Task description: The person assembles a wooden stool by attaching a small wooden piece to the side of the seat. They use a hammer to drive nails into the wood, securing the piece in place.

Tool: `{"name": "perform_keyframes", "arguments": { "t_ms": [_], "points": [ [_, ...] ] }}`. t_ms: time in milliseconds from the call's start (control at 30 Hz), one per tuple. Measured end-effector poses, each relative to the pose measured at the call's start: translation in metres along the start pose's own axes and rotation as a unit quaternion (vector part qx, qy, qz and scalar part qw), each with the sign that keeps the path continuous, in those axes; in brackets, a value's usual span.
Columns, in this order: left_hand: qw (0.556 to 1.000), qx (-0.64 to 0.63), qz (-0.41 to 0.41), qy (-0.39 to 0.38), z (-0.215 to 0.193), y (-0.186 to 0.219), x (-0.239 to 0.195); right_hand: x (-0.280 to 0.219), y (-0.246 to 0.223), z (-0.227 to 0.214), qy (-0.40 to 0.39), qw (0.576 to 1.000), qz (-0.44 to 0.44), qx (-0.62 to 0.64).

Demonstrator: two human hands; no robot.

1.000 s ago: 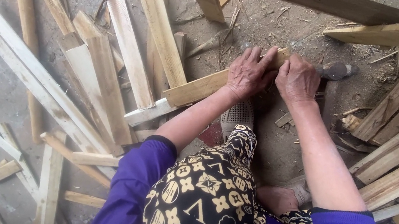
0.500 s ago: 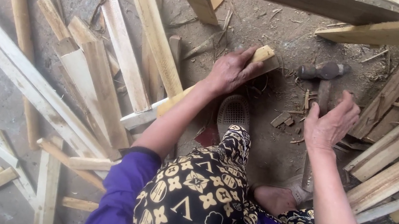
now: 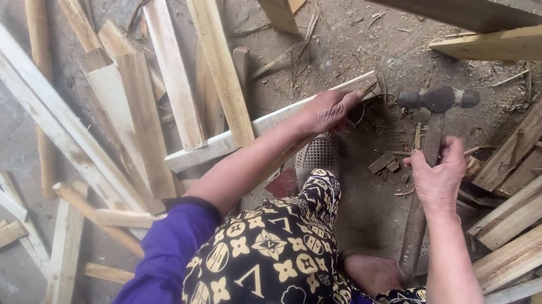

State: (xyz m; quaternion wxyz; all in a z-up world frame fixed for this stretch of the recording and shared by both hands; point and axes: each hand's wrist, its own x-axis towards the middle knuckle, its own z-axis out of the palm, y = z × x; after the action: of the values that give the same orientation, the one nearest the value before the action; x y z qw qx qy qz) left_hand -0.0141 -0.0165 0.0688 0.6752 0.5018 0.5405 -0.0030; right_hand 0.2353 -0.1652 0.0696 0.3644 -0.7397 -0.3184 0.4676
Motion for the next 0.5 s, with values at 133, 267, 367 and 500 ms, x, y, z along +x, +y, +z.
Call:
{"name": "perform_keyframes", "arguments": {
  "t_ms": [133, 267, 367, 500],
  "points": [
    [0.997, 0.068, -0.025, 0.031, 0.003, 0.001, 0.008, -0.012, -0.061, 0.013, -0.07, 0.997, -0.032, -0.019],
    [0.998, 0.054, -0.013, 0.043, 0.008, -0.021, 0.019, -0.034, -0.079, 0.034, -0.039, 0.992, -0.057, -0.104],
    [0.998, 0.049, 0.002, 0.046, 0.01, -0.014, 0.01, -0.038, -0.067, 0.038, -0.021, 0.981, -0.097, -0.168],
    [0.998, 0.039, 0.02, 0.044, 0.013, -0.03, 0.02, -0.035, -0.052, 0.043, 0.011, 0.963, -0.17, -0.207]
  ]
}}
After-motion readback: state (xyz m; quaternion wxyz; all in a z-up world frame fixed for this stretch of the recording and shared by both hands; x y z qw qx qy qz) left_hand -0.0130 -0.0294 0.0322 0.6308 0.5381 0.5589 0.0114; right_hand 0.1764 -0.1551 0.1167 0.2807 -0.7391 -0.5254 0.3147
